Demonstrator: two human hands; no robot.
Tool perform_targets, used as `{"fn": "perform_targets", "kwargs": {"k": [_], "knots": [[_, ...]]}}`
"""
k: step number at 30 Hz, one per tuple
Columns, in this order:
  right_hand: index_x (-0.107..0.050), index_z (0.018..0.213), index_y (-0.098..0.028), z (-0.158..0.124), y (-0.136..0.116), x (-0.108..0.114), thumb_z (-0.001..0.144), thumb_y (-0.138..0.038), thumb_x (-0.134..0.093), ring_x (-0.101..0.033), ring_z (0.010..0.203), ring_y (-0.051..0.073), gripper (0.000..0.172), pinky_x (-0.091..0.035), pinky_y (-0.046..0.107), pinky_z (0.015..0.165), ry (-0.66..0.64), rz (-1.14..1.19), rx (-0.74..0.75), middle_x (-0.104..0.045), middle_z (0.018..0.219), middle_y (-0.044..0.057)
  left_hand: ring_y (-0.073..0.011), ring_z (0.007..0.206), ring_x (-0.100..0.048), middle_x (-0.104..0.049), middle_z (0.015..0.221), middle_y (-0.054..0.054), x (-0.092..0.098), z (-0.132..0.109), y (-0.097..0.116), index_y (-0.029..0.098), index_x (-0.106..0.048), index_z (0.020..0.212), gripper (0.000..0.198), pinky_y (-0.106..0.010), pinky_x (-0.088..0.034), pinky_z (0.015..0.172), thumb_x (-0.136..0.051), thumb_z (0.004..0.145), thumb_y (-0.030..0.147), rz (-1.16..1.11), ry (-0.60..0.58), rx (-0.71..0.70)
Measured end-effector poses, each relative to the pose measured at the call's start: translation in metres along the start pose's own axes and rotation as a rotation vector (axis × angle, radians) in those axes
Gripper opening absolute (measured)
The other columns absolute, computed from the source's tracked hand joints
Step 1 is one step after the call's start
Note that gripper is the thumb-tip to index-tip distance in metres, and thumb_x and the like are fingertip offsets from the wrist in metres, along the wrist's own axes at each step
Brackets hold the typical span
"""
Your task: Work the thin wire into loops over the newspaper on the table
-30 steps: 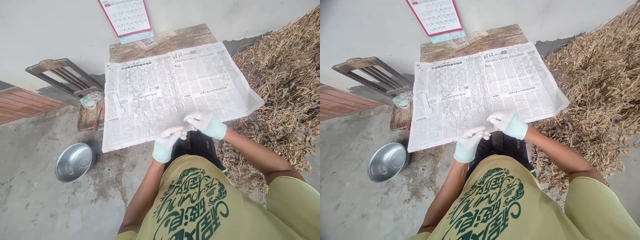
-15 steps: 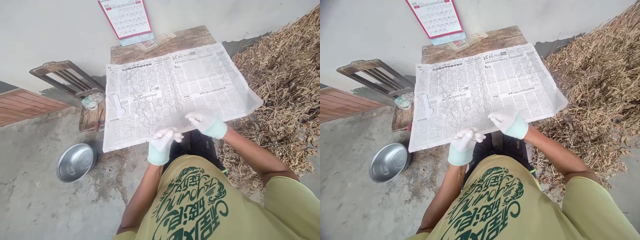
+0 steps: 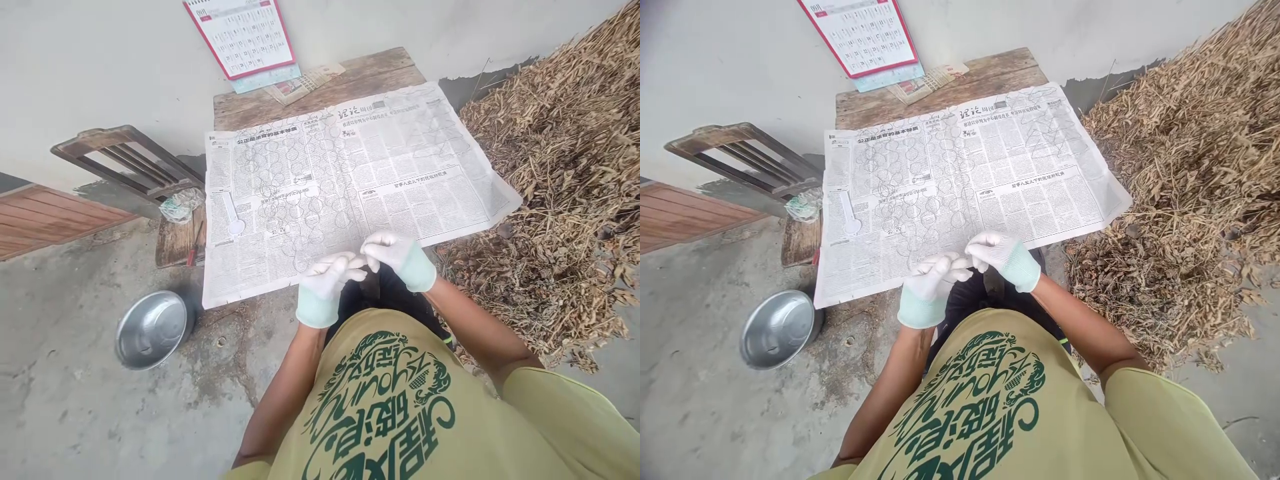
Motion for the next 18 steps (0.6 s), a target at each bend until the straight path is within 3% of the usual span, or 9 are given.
{"fn": "perform_targets", "kwargs": {"k": [3, 8, 18], "knots": [[-0.067, 0.072, -0.021, 0.003, -0.002, 0.001, 0.091, -0.028, -0.06, -0.061, 0.068, 0.014, 0.022, -0.052, 0.031, 0.077, 0.015, -0.017, 0.016, -0.065, 0.064, -0.002, -0.0182, 0.066, -0.078, -0.084, 0.086, -0.007, -0.002, 0.001, -0.002, 0.017, -0.082, 0.097, 0.035, -0.031, -0.067, 0.072, -0.096, 0.072, 0.037, -0.065, -0.009, 0.029], [-0.062, 0.071, -0.021, 0.007, -0.002, -0.001, 0.09, -0.024, -0.057, -0.059, 0.066, 0.013, 0.021, -0.05, 0.031, 0.073, 0.034, -0.044, 0.029, -0.065, 0.067, -0.002, -0.0177, 0.071, -0.079, -0.083, 0.086, -0.005, 0.0, 0.004, -0.007, 0.018, -0.082, 0.093, 0.032, -0.031, -0.067, 0.076, -0.097, 0.07, 0.033, -0.138, -0.01, 0.038], [-0.052, 0.075, -0.021, 0.006, 0.01, -0.001, 0.095, -0.024, -0.049, -0.056, 0.073, 0.016, 0.02, -0.042, 0.032, 0.072, -0.018, -0.506, 0.129, -0.064, 0.077, 0.001, -0.0173, 0.069, -0.077, -0.082, 0.08, -0.006, 0.005, 0.001, -0.012, 0.016, -0.08, 0.094, 0.029, -0.034, -0.067, 0.078, -0.094, 0.075, 0.035, -0.07, 0.054, -0.013]]}}
Point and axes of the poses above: each hand's wrist, its own z-axis towards the middle knuckle, its own x-axis out of the back of the hand, y = z × x, the point moved 1 cm from there along z, towards the middle knuckle
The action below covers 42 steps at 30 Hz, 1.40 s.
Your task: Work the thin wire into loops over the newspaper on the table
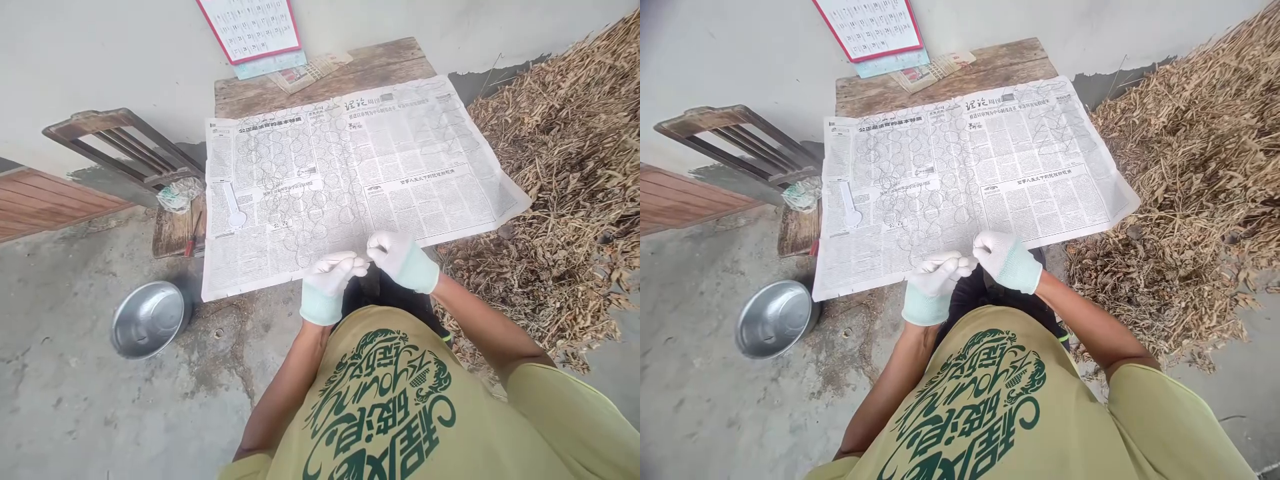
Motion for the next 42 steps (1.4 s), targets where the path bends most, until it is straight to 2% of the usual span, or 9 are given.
{"fn": "perform_targets", "kwargs": {"k": [11, 18, 26, 29, 31, 33, 36, 39, 42], "knots": [[-0.059, 0.079, -0.02, -0.003, 0.002, 0.008, 0.098, -0.029, -0.053, -0.056, 0.071, 0.016, 0.022, -0.04, 0.03, 0.069, -0.092, -0.122, -0.055, -0.066, 0.076, 0.001, -0.0186, 0.072, -0.079, -0.082, 0.084, -0.006, 0.011, 0.008, -0.002, 0.015, -0.079, 0.101, 0.035, -0.035, -0.067, 0.08, -0.091, 0.078, 0.038, 0.068, -0.077, 0.085], [-0.068, 0.085, -0.02, -0.002, 0.002, 0.0, 0.098, -0.034, -0.055, -0.062, 0.078, 0.016, 0.023, -0.043, 0.03, 0.071, -0.048, -0.007, -0.158, -0.072, 0.084, 0.001, -0.0282, 0.09, -0.082, -0.083, 0.091, -0.014, -0.002, 0.006, -0.005, 0.011, -0.08, 0.103, 0.045, -0.041, -0.067, 0.086, -0.09, 0.078, 0.047, 0.049, -0.163, 0.147], [-0.065, 0.078, -0.021, -0.005, 0.002, -0.012, 0.099, -0.032, -0.054, -0.061, 0.076, 0.017, 0.027, -0.042, 0.03, 0.073, 0.025, 0.017, -0.183, -0.07, 0.077, 0.0, -0.0296, 0.093, -0.081, -0.083, 0.095, -0.016, 0.002, 0.005, -0.004, 0.013, -0.08, 0.106, 0.052, -0.042, -0.066, 0.088, -0.087, 0.079, 0.056, 0.133, -0.078, 0.116], [-0.058, 0.073, -0.021, -0.008, 0.003, -0.008, 0.102, -0.031, -0.051, -0.058, 0.072, 0.016, 0.032, -0.04, 0.03, 0.072, -0.013, -0.059, -0.121, -0.065, 0.072, 0.0, -0.0295, 0.099, -0.08, -0.081, 0.11, -0.017, 0.019, 0.01, 0.016, 0.015, -0.077, 0.118, 0.061, -0.044, -0.063, 0.093, -0.076, 0.085, 0.066, 0.193, -0.031, 0.011], [-0.056, 0.073, -0.021, -0.009, 0.004, -0.004, 0.102, -0.031, -0.051, -0.057, 0.071, 0.016, 0.032, -0.039, 0.03, 0.071, -0.055, -0.105, -0.073, -0.064, 0.073, 0.0, -0.0294, 0.109, -0.077, -0.078, 0.123, -0.016, 0.029, 0.012, 0.037, 0.017, -0.074, 0.128, 0.059, -0.047, -0.059, 0.103, -0.069, 0.092, 0.064, 0.321, 0.025, -0.185], [-0.057, 0.075, -0.02, -0.011, 0.002, 0.0, 0.102, -0.031, -0.052, -0.057, 0.071, 0.016, 0.029, -0.037, 0.03, 0.07, -0.108, -0.147, -0.044, -0.065, 0.075, 0.001, -0.0302, 0.123, -0.071, -0.074, 0.135, -0.014, 0.029, 0.012, 0.06, 0.021, -0.072, 0.134, 0.051, -0.05, -0.05, 0.115, -0.077, 0.091, 0.049, 0.568, 0.027, -0.429], [-0.059, 0.076, -0.02, -0.01, -0.002, 0.003, 0.101, -0.028, -0.055, -0.056, 0.07, 0.016, 0.027, -0.036, 0.031, 0.069, -0.167, -0.198, 0.01, -0.066, 0.076, 0.001, -0.034, 0.143, -0.057, -0.067, 0.147, -0.009, 0.012, 0.014, 0.08, 0.027, -0.078, 0.124, 0.035, -0.054, -0.037, 0.126, -0.078, 0.09, 0.031, 0.967, -0.29, -0.637], [-0.054, 0.068, -0.02, -0.009, -0.006, 0.005, 0.099, -0.032, -0.057, -0.051, 0.063, 0.015, 0.033, -0.032, 0.031, 0.063, -0.186, -0.25, 0.016, -0.061, 0.068, 0.0, -0.0351, 0.143, -0.056, -0.069, 0.144, -0.006, -0.011, 0.023, 0.082, 0.03, -0.081, 0.106, 0.018, -0.058, -0.037, 0.124, -0.073, 0.092, 0.023, 1.159, -0.644, -0.688], [-0.051, 0.066, -0.021, -0.011, -0.005, 0.007, 0.099, -0.035, -0.058, -0.048, 0.06, 0.015, 0.037, -0.031, 0.031, 0.061, -0.176, -0.258, -0.037, -0.058, 0.064, -0.001, -0.0366, 0.143, -0.055, -0.069, 0.142, -0.007, -0.024, 0.036, 0.081, 0.028, -0.079, 0.093, 0.009, -0.06, -0.035, 0.125, -0.074, 0.09, 0.021, 1.217, -0.772, -0.697]]}}
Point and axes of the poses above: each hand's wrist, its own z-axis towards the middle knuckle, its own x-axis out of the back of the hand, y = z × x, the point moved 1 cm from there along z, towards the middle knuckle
